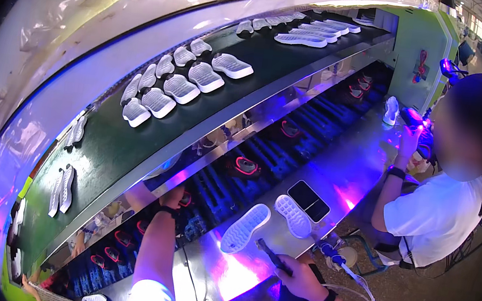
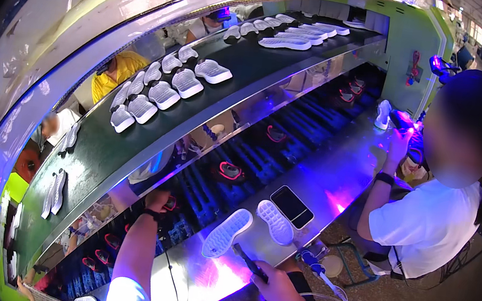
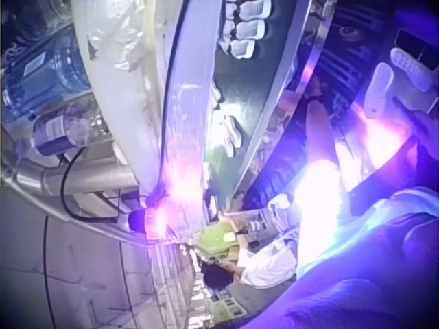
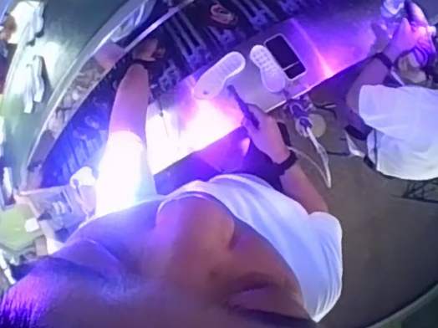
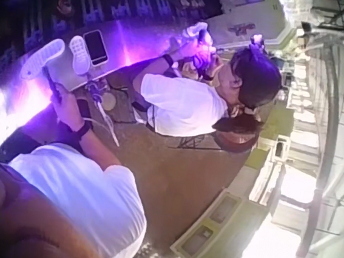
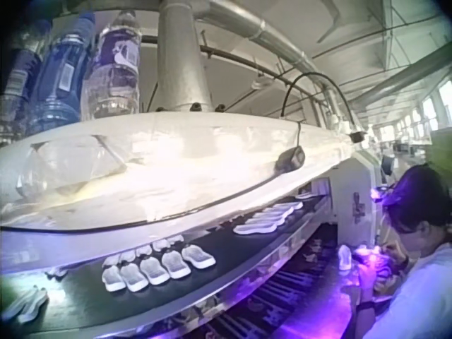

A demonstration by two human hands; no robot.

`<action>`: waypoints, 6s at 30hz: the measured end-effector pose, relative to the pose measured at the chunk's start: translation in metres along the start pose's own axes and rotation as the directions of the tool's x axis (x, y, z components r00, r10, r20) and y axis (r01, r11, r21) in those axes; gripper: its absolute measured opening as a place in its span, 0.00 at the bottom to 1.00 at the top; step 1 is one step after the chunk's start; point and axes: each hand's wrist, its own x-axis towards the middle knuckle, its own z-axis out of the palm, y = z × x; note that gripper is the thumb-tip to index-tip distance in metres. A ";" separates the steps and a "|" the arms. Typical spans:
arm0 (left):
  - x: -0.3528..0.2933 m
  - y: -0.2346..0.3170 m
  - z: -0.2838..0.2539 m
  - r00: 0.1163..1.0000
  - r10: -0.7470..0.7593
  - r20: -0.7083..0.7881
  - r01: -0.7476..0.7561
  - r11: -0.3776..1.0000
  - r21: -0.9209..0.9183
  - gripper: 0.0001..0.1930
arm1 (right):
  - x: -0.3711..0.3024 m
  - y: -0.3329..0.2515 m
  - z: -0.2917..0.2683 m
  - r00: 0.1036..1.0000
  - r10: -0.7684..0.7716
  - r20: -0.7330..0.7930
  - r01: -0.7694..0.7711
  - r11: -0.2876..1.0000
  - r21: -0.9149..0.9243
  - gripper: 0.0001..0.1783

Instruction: Applying glue or adhesive to shoe uppers and soles using a brush on a factory assembly line.

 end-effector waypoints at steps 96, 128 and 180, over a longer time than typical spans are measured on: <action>-0.429 -0.153 0.006 0.871 0.490 -0.038 -0.474 0.818 -0.327 0.36 | -0.033 -0.064 0.020 0.794 -0.399 0.459 0.524 0.831 -0.185 0.23; -0.429 -0.137 0.024 0.785 0.516 0.342 0.217 0.288 -0.933 0.25 | -0.032 -0.031 0.038 0.865 -0.113 0.489 0.099 0.994 0.054 0.24; -0.439 -0.125 0.016 0.759 0.176 0.627 0.651 -0.174 -0.739 0.26 | -0.008 -0.113 0.013 0.764 -0.401 0.506 0.597 0.736 -0.319 0.24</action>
